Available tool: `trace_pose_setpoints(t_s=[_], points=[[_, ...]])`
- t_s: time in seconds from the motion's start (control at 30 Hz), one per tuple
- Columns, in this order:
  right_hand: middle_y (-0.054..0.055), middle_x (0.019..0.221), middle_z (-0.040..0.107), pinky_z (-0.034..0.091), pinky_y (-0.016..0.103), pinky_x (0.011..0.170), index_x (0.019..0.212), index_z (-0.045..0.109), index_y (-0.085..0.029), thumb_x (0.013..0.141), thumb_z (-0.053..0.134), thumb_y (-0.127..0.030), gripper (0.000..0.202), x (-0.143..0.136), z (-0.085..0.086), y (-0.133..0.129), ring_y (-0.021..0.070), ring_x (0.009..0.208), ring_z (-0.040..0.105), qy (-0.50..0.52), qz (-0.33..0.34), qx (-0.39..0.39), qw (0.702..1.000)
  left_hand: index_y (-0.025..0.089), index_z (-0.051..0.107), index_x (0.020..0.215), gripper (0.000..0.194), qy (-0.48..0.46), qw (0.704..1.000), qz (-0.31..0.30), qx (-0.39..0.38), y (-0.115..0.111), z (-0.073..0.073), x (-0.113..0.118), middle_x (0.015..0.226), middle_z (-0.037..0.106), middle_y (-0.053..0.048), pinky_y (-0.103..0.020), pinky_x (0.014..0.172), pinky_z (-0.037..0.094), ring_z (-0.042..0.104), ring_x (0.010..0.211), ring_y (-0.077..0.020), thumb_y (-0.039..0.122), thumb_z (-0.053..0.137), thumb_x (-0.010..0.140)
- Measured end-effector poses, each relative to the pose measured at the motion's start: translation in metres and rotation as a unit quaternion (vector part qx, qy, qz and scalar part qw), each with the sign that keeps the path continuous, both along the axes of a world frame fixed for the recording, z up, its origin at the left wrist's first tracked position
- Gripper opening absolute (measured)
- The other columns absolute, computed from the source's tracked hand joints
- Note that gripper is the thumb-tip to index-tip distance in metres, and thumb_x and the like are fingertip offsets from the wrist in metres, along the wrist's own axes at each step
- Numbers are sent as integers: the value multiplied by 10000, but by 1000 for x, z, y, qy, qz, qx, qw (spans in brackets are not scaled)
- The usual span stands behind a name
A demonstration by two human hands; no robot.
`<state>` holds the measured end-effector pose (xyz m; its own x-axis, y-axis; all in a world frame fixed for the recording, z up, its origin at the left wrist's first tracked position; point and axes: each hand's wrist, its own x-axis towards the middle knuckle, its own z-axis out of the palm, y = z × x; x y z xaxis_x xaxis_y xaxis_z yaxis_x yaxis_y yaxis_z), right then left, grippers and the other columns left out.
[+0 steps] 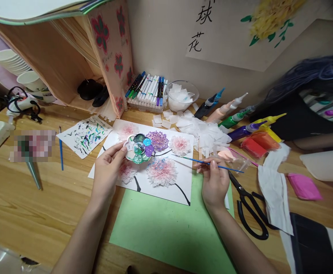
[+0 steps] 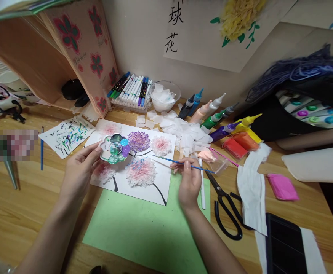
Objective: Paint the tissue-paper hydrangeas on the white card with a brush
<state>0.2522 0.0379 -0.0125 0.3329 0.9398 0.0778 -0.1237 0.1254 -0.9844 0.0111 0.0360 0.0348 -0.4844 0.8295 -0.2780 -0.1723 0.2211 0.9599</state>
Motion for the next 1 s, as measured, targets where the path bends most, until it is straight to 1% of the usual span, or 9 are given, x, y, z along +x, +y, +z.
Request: trace_pose_setpoints(t_s=[0.07,0.1,0.2,0.27,0.37,0.57,0.77,1.0], points=[[-9,749,611,445,240,581,839,557,-205,889,507,-313,129,0,0,-2,112,659,604,6,-13,24,1000,184,737,967,368,0,1000,-3,0,-1,-1,3,969,736,-47,-207,743,499,658,845,-146,377,781,657],[-5,779,611,458,249,594,860,561,-210,888,506,-307,115,0,0,-3,121,690,618,3,-9,36,999,184,738,964,365,-1,1000,-7,0,-1,-1,5,972,737,-49,-205,727,502,660,836,-146,377,781,657],[15,872,614,490,299,674,914,588,-223,900,484,-280,119,-1,-1,-9,150,797,635,-44,43,74,995,183,738,964,351,-3,999,-34,0,-4,-2,12,955,740,-49,-193,664,506,663,782,-137,375,772,673],[23,900,623,490,321,716,939,606,-230,908,465,-242,145,-1,-2,-11,155,823,624,-103,82,107,985,183,736,969,339,-5,998,-55,-1,-6,-2,16,944,741,-46,-182,641,503,662,769,-130,374,762,690],[26,942,637,483,320,742,999,613,-246,913,437,-183,206,-1,-2,-13,153,857,605,-174,118,143,967,189,731,985,331,-1,997,-72,-7,-8,0,19,956,742,-43,-165,632,499,663,800,-131,364,754,705],[29,990,631,468,341,785,1051,599,-260,907,433,-151,245,1,-8,-13,176,968,566,-221,152,145,952,189,724,1002,315,14,995,-97,3,-9,2,22,1005,738,-48,-155,637,503,668,854,-140,351,738,732],[37,1013,626,460,367,808,1059,595,-262,908,434,-164,241,2,-8,-15,186,971,559,-239,160,130,949,198,725,997,307,4,994,-107,2,-9,-1,23,1025,733,-44,-177,682,520,671,885,-152,357,736,734],[46,1019,637,466,393,804,1057,594,-260,910,431,-201,227,2,-8,-14,202,975,568,-249,158,125,947,189,731,991,334,3,995,-103,-3,-9,2,24,1030,730,-65,-245,738,542,675,908,-195,376,744,714]])
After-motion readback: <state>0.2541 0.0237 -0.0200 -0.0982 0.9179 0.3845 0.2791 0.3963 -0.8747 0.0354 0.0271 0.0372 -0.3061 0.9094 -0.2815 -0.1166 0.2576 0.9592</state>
